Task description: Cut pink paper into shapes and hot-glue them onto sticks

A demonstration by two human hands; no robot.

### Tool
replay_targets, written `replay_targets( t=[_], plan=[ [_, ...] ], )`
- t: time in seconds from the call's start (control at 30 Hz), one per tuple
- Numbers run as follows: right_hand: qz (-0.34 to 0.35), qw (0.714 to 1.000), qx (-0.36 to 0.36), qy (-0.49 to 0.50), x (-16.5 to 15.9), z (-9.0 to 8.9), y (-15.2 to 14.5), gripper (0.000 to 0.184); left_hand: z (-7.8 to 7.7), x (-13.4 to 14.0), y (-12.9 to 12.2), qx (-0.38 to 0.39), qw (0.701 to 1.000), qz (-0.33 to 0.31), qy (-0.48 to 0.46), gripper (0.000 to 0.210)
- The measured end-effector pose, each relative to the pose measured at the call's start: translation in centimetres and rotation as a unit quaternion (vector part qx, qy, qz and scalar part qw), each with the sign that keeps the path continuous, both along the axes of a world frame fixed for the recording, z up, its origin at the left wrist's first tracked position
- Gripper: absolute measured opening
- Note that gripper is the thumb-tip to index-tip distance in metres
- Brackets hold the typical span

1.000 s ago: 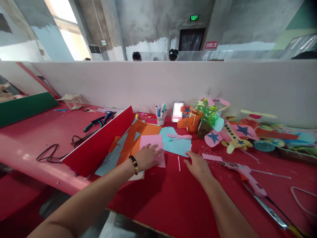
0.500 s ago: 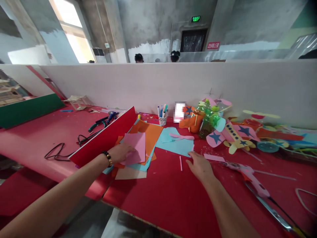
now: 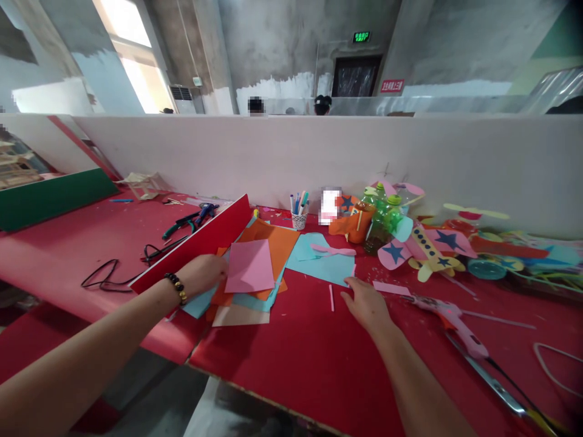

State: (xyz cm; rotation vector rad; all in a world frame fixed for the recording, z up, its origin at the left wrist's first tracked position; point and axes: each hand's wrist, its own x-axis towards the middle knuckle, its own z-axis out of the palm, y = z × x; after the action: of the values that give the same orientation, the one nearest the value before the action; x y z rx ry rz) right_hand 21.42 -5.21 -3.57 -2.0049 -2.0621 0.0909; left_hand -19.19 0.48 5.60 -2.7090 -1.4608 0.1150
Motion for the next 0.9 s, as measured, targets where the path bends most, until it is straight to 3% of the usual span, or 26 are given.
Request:
replay_targets(
  t=[0.13,0.27,0.37,0.5,0.63,0.7,0.8,0.9],
  plan=[
    [-0.006,1.0,-0.003,-0.004,0.0,-0.1,0.2,0.03,1.3,5.2,-0.3,0.051,0.998,0.04,-0.01,0.031],
    [0.0,1.0,-0.005,-0.004,0.0,0.0,0.1,0.031,-0.4,10.3,-1.0,-0.006,0.996,-0.029,-0.09,0.025],
    [0.001,1.0,-0.004,-0.004,0.0,0.1,0.1,0.031,-1.4,11.1,-1.4,-0.06,0.989,-0.082,-0.11,0.034],
    [0.008,1.0,0.002,-0.002,0.1,0.1,0.1,0.031,0.5,8.0,-2.2,-0.136,0.966,-0.013,-0.218,0.057],
    [0.008,1.0,0.005,0.002,0.1,0.1,0.0,0.031,4.0,3.7,-3.8,-0.226,0.896,0.054,-0.377,0.056],
    [0.007,1.0,0.008,0.006,0.0,0.0,-0.1,0.032,5.4,1.5,-5.0,-0.222,0.873,0.116,-0.418,0.053],
    [0.009,1.0,0.007,0.013,0.1,-0.1,-0.1,0.033,6.9,-1.7,-7.2,-0.155,0.833,0.179,-0.5,0.052],
    [0.011,1.0,0.003,0.012,0.3,-0.2,0.0,0.033,7.5,-4.1,-9.2,-0.091,0.82,0.229,-0.517,0.049]
  ],
)
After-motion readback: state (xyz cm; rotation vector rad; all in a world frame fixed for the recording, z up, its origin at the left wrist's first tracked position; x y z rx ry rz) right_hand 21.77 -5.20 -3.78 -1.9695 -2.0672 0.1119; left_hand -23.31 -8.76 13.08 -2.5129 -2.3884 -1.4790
